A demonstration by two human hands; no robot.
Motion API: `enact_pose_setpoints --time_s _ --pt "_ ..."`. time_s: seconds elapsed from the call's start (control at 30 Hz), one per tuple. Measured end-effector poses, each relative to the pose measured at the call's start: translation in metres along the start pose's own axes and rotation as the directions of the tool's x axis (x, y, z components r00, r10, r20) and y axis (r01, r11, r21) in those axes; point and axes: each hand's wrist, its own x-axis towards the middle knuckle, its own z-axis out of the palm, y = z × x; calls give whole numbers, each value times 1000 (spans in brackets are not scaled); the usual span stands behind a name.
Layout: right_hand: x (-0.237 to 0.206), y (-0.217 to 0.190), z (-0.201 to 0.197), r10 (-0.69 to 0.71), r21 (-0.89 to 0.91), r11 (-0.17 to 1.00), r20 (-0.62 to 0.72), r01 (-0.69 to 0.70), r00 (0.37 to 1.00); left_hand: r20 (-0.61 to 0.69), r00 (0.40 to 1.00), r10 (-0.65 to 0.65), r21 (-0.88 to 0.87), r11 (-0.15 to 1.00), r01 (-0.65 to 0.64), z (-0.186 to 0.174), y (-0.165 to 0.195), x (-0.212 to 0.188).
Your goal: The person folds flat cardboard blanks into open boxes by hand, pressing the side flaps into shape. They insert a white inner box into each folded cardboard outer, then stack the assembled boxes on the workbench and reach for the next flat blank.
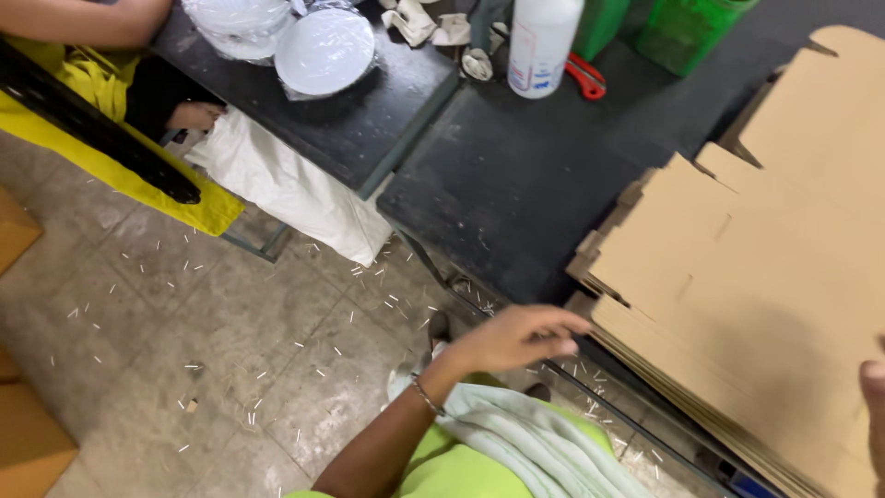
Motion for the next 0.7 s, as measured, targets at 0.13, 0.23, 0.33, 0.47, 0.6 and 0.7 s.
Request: enact_pose_setpoints --time_s 0.13,0.23,0.33,0.47,0.6,0.7 --pt "35 -84 102 61 269 943 432 -193 900 -247 968 -48 -5 999 49 -79 -15 -9" --pt "72 -129 195 326 -278 939 537 -201 778 -412 910 -41 -29 999 32 -140 -30 -15" --pt "99 -148 277 415 -481 854 395 -200 820 -554 832 29 -117 987 -112 -201 -52 -21" --pt "109 -150 340 517 -539 802 413 -257 750 -666 734 -135 -284 955 -81 -267 -83 -40" --pt "114 -141 398 308 -334 937 658 -101 687 -671 716 -194 -370 924 -97 -311 -102 -65" --pt "118 -139 438 495 -466 858 641 -215 586 -662 703 -260 -387 922 -24 -332 -108 -79"
